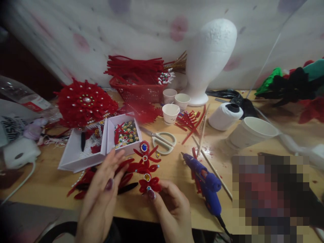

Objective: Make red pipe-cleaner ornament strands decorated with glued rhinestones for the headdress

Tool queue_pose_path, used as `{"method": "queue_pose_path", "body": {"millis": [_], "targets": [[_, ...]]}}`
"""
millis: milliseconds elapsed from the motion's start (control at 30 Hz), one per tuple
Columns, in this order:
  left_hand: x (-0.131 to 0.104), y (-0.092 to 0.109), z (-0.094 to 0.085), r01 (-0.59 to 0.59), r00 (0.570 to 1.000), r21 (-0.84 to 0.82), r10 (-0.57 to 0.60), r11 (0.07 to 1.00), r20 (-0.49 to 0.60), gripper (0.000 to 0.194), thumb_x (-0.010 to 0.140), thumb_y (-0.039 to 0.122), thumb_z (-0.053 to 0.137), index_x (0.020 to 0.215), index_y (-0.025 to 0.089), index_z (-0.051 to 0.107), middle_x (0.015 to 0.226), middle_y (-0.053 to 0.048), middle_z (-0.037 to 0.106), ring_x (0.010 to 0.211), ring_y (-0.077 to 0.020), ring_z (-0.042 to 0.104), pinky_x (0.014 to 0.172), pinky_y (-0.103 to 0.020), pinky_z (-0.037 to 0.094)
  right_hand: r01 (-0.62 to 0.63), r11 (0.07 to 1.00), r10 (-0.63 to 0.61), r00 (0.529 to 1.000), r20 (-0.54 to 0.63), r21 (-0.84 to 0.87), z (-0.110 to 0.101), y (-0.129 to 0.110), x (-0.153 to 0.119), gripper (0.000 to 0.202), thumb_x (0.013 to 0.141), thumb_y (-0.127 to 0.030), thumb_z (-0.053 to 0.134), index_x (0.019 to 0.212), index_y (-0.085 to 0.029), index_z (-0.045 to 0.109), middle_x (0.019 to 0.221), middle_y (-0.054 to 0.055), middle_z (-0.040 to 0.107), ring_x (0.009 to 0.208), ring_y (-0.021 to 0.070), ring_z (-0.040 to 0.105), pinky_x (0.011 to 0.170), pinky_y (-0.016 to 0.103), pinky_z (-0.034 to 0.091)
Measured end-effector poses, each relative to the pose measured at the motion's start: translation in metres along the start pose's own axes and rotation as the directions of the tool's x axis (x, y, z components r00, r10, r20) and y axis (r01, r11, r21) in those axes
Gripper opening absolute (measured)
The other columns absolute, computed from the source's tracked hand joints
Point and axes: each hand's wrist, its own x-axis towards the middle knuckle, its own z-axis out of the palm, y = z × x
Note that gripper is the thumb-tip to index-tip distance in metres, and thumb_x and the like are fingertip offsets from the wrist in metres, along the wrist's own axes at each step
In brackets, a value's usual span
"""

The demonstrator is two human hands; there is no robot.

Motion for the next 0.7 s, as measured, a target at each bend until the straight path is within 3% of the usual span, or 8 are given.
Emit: {"method": "queue_pose_path", "body": {"millis": [67, 133, 233, 367, 533, 700], "targets": [[0.018, 0.012, -0.008, 0.008, 1.000, 0.051, -0.007, 0.999, -0.013, 0.049, 0.088, 0.039, 0.066, 0.136, 0.031, 0.057, 0.139, -0.005, 0.061, 0.134, -0.0234, 0.051, 0.111, -0.033, 0.042, 0.006, 1.000, -0.006, 1.000, 0.021, -0.006, 0.000, 0.000, -0.001, 0.023, 0.080, -0.047, 0.080, 0.089, -0.026, 0.075, 0.084, 0.002, 0.074, 0.073, 0.0147, 0.069, 0.070, 0.016, 0.057], [0.034, 0.024, -0.013, 0.017, 0.999, 0.121, -0.022, 0.992, 0.042, 0.044, 0.087, 0.039, 0.068, 0.130, 0.029, 0.061, 0.123, -0.004, 0.071, 0.121, -0.0204, 0.062, 0.105, -0.030, 0.048, 0.026, 0.999, -0.024, 0.998, 0.054, -0.021, -0.002, 0.001, 0.001, 0.022, 0.082, -0.046, 0.078, 0.090, -0.026, 0.076, 0.085, 0.003, 0.074, 0.073, 0.0156, 0.070, 0.070, 0.017, 0.057], [0.049, 0.033, -0.012, 0.000, 0.987, 0.199, -0.032, 0.980, 0.157, 0.038, 0.088, 0.038, 0.067, 0.124, 0.029, 0.063, 0.112, -0.001, 0.075, 0.109, -0.0173, 0.068, 0.098, -0.028, 0.052, 0.083, 0.994, -0.070, 0.982, 0.178, -0.071, -0.009, 0.005, 0.007, 0.018, 0.087, -0.043, 0.074, 0.095, -0.027, 0.076, 0.086, 0.005, 0.075, 0.074, 0.0165, 0.071, 0.070, 0.017, 0.057], [0.055, 0.029, -0.005, -0.022, 0.977, 0.227, -0.027, 0.974, 0.209, 0.031, 0.087, 0.033, 0.068, 0.118, 0.031, 0.067, 0.116, 0.001, 0.073, 0.112, -0.0145, 0.065, 0.098, -0.024, 0.051, 0.123, 0.986, -0.082, 0.946, 0.314, -0.113, -0.016, 0.009, 0.013, 0.016, 0.093, -0.037, 0.067, 0.104, -0.028, 0.074, 0.093, 0.005, 0.075, 0.079, 0.0165, 0.072, 0.074, 0.018, 0.058], [0.062, 0.025, -0.004, -0.004, 0.970, 0.235, -0.054, 0.972, 0.238, 0.024, 0.084, 0.032, 0.071, 0.108, 0.028, 0.072, 0.107, 0.000, 0.075, 0.100, -0.0148, 0.069, 0.090, -0.025, 0.054, 0.133, 0.981, -0.081, 0.940, 0.331, -0.138, -0.017, 0.007, 0.010, 0.016, 0.094, -0.035, 0.066, 0.105, -0.026, 0.074, 0.095, 0.005, 0.075, 0.083, 0.0164, 0.072, 0.075, 0.017, 0.058], [0.068, 0.026, -0.004, 0.033, 0.974, 0.199, -0.077, 0.980, 0.215, 0.018, 0.083, 0.029, 0.071, 0.100, 0.024, 0.074, 0.100, -0.001, 0.077, 0.093, -0.0162, 0.070, 0.088, -0.028, 0.055, 0.117, 0.981, -0.072, 0.960, 0.271, -0.153, -0.014, 0.005, 0.009, 0.021, 0.092, -0.037, 0.068, 0.107, -0.023, 0.074, 0.098, 0.008, 0.074, 0.087, 0.0198, 0.072, 0.082, 0.024, 0.059]]}}
